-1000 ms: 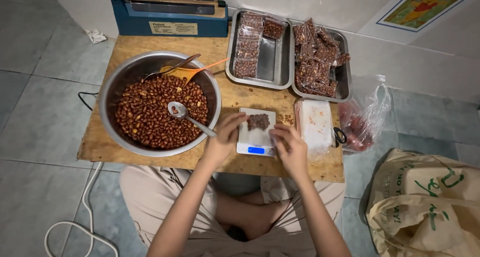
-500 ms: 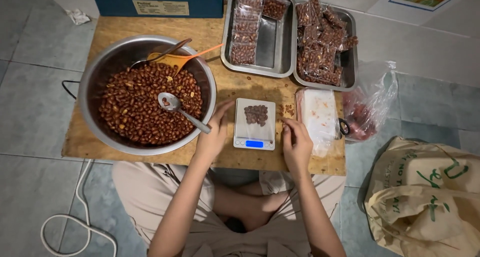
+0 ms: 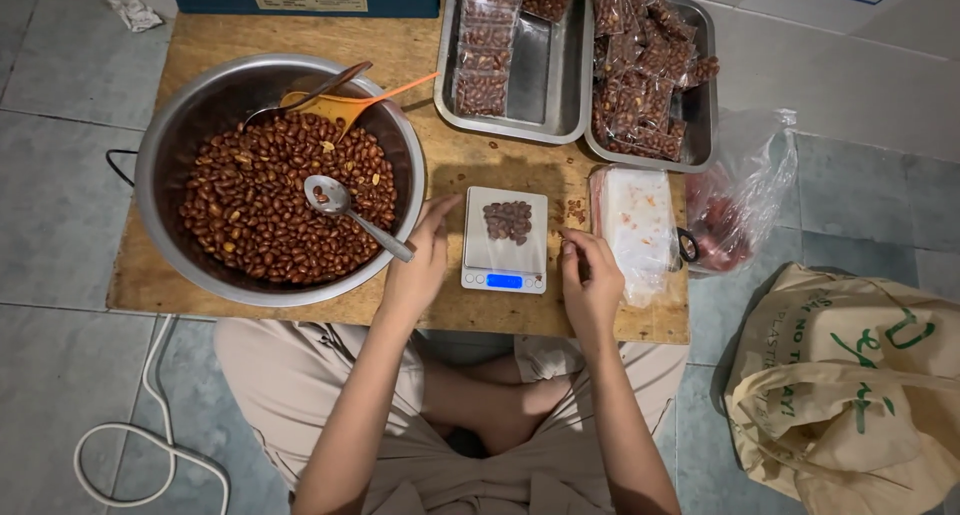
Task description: Manually filling small plastic bags with roasted peanuts from a large bowl and weighing them on a digital scale for portioning.
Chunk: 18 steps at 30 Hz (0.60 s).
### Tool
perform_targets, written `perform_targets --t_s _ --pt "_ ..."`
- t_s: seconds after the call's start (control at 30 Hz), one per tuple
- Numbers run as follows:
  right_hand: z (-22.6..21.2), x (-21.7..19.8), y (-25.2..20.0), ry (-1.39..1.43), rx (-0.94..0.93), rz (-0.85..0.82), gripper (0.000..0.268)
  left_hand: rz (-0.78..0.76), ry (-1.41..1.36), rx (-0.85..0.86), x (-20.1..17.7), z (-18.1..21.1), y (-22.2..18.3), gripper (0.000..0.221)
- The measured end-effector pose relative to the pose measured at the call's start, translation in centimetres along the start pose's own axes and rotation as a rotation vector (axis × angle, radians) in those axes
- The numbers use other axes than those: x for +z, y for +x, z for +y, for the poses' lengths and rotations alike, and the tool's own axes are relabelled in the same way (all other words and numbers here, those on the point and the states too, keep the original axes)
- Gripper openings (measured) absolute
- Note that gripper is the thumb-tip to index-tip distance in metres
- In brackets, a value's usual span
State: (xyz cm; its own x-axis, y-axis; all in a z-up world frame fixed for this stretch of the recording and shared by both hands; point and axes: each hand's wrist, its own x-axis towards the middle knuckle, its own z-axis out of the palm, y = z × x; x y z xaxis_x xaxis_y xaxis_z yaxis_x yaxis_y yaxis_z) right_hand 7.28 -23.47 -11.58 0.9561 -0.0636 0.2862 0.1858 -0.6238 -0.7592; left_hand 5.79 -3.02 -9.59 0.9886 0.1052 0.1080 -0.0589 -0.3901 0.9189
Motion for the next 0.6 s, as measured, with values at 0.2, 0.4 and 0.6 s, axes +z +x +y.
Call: perform_targets --t_s 0.2,0.4,0.6 --pt "0.23 0.02 -0.04 0.005 -0.004 0.009 0.019 0.01 0.014 0.014 -0.06 0.32 -0.1 0.04" --pt "0.38 0.07 -0.06 0.026 0.002 0.011 0.02 0.015 0.032 0.004 -0.01 0.32 -0.03 0.04" --pt "0.77 0.14 -0.02 0.023 -0.024 0.01 0.018 0.013 0.024 0.018 -0.07 0.29 0.19 0.034"
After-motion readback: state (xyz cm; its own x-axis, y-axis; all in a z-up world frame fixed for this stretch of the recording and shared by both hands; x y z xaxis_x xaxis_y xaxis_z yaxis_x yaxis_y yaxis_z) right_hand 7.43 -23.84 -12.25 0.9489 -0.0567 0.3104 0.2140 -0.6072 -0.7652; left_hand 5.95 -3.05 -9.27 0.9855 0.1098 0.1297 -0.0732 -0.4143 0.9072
